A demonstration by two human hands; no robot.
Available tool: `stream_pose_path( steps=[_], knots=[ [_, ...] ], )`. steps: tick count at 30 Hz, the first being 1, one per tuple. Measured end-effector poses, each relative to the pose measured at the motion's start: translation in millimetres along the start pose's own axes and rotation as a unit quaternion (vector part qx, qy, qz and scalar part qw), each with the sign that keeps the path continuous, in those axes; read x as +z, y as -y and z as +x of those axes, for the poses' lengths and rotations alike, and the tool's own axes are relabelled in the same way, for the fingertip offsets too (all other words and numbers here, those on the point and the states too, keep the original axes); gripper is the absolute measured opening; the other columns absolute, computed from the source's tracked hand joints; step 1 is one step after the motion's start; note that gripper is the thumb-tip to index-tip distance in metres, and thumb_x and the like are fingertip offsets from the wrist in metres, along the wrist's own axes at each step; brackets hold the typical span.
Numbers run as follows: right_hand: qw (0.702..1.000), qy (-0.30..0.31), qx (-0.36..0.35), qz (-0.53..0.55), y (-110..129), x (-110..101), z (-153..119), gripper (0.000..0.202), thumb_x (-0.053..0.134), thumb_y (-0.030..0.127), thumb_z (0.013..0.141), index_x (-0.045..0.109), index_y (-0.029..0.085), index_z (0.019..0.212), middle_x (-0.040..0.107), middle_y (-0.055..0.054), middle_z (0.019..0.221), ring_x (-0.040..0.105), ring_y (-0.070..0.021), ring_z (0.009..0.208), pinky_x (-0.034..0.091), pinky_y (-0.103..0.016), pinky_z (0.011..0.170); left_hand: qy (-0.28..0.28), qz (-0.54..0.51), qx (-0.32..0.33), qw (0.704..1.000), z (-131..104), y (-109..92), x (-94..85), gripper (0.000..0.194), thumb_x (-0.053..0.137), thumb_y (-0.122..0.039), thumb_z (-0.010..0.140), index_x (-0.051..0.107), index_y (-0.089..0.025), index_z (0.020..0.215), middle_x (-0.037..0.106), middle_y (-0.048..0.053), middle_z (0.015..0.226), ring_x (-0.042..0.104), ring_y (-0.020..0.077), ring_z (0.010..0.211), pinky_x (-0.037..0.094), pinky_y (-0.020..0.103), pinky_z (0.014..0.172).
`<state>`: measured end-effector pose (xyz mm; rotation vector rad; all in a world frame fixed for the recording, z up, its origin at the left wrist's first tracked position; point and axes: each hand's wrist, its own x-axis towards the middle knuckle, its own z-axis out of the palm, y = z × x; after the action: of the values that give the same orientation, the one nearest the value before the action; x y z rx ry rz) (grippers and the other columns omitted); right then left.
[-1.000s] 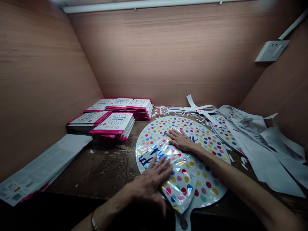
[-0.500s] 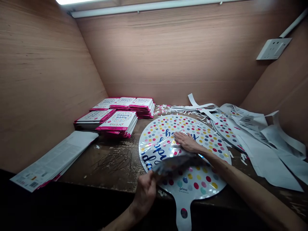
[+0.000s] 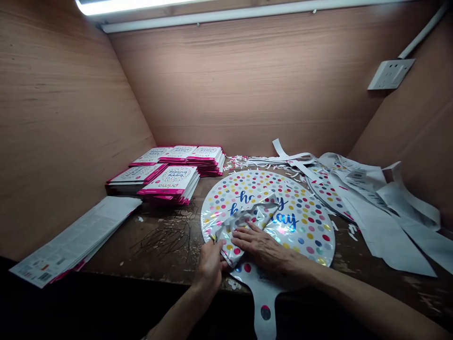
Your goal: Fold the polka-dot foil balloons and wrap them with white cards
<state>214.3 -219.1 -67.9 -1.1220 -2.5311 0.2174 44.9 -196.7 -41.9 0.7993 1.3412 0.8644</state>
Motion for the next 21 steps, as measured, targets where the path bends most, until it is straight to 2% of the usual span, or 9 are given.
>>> stream_pose_path(
  steps=[3, 5, 7, 9, 11, 13, 16, 18, 21],
  knots=[
    [0.999, 0.0, -0.002, 0.043, -5.0, -3.8, -3.1, 0.032, 0.037, 0.01, 0.088, 0.053, 0.021, 0.114, 0.057, -0.005, 0.115, 0.047, -0.0162, 0.112, 0.019, -0.044, 0.107, -0.006, 0.138, 0.225, 0.965, -15.5, -25.3, -9.1, 0.036, 0.058, -0.035, 0.076, 0.054, -0.013, 0.105, 0.065, 0.011, 0.093, 0.063, 0.0236, 0.083, 0.052, 0.031, 0.068],
    [0.997, 0.003, 0.009, 0.079, -4.4, -11.8, -9.2, 0.034, 0.036, 0.01, 0.087, 0.054, 0.022, 0.113, 0.058, -0.004, 0.113, 0.048, -0.0161, 0.111, 0.025, -0.042, 0.105, 0.125, 0.233, 0.358, 0.896, -22.0, -43.1, -4.6, 0.035, 0.053, -0.036, 0.08, 0.059, -0.016, 0.108, 0.064, 0.009, 0.103, 0.06, 0.0236, 0.095, 0.048, 0.031, 0.081],
    [0.991, 0.015, 0.029, 0.127, -1.1, -19.7, -15.8, 0.035, 0.036, 0.01, 0.085, 0.056, 0.022, 0.112, 0.059, -0.004, 0.11, 0.05, -0.0162, 0.107, 0.033, -0.037, 0.1, 0.344, 0.299, 0.357, 0.815, -15.8, -54.1, 10.7, 0.031, 0.048, -0.034, 0.083, 0.065, -0.017, 0.103, 0.065, 0.005, 0.101, 0.059, 0.023, 0.097, 0.044, 0.03, 0.088],
    [0.982, 0.028, 0.026, 0.184, 0.9, -25.5, -21.3, 0.035, 0.039, 0.01, 0.081, 0.058, 0.022, 0.109, 0.058, -0.005, 0.112, 0.049, -0.0173, 0.108, 0.035, -0.034, 0.097, 0.479, 0.32, 0.276, 0.769, 6.5, -56.6, 30.8, 0.03, 0.048, -0.035, 0.083, 0.069, -0.015, 0.094, 0.067, 0.004, 0.093, 0.059, 0.0235, 0.094, 0.042, 0.03, 0.088],
    [0.963, 0.038, 0.009, 0.268, -2.5, -28.7, -25.1, 0.035, 0.043, 0.01, 0.078, 0.06, 0.021, 0.107, 0.057, -0.004, 0.116, 0.047, -0.0193, 0.112, 0.031, -0.035, 0.1, 0.486, 0.313, 0.212, 0.788, 40.0, -53.7, 47.2, 0.037, 0.049, -0.043, 0.081, 0.069, -0.012, 0.087, 0.068, 0.005, 0.087, 0.06, 0.0247, 0.09, 0.044, 0.031, 0.085],
    [0.912, 0.021, 0.06, 0.405, -13.0, -29.4, -26.8, 0.028, 0.047, 0.014, 0.077, 0.062, 0.018, 0.101, 0.06, -0.005, 0.109, 0.052, -0.0214, 0.106, 0.034, -0.039, 0.099, 0.479, 0.262, 0.147, 0.825, 74.0, -49.5, 54.2, 0.051, 0.045, -0.055, 0.081, 0.067, -0.01, 0.089, 0.068, 0.01, 0.09, 0.061, 0.0252, 0.091, 0.045, 0.034, 0.084],
    [0.763, -0.08, 0.25, 0.591, -38.0, -28.3, -24.5, 0.019, 0.048, 0.024, 0.081, 0.059, 0.015, 0.093, 0.064, -0.004, 0.087, 0.062, -0.0188, 0.08, 0.048, -0.038, 0.081, 0.462, 0.121, 0.041, 0.878, 106.6, -45.3, 50.4, 0.071, 0.036, -0.073, 0.075, 0.063, -0.011, 0.095, 0.067, 0.015, 0.095, 0.061, 0.025, 0.093, 0.047, 0.036, 0.082],
    [0.667, -0.16, 0.337, 0.645, -54.2, -27.3, -19.6, 0.018, 0.043, 0.025, 0.085, 0.053, 0.016, 0.097, 0.063, -0.005, 0.086, 0.063, -0.0169, 0.076, 0.052, -0.036, 0.074, 0.433, 0.084, 0.026, 0.897, 113.7, -43.6, 48.0, 0.072, 0.043, -0.077, 0.068, 0.062, -0.012, 0.093, 0.067, 0.015, 0.092, 0.062, 0.0247, 0.089, 0.049, 0.035, 0.078],
    [0.577, -0.226, 0.409, 0.67, -68.9, -26.5, -11.0, 0.016, 0.039, 0.017, 0.086, 0.045, 0.016, 0.101, 0.062, -0.007, 0.089, 0.063, -0.0151, 0.077, 0.055, -0.034, 0.069, 0.346, 0.153, 0.042, 0.925, 115.2, -41.0, 57.1, 0.051, 0.068, -0.057, 0.062, 0.061, -0.011, 0.082, 0.067, 0.01, 0.08, 0.063, 0.0198, 0.075, 0.05, 0.028, 0.069]
  ],
)
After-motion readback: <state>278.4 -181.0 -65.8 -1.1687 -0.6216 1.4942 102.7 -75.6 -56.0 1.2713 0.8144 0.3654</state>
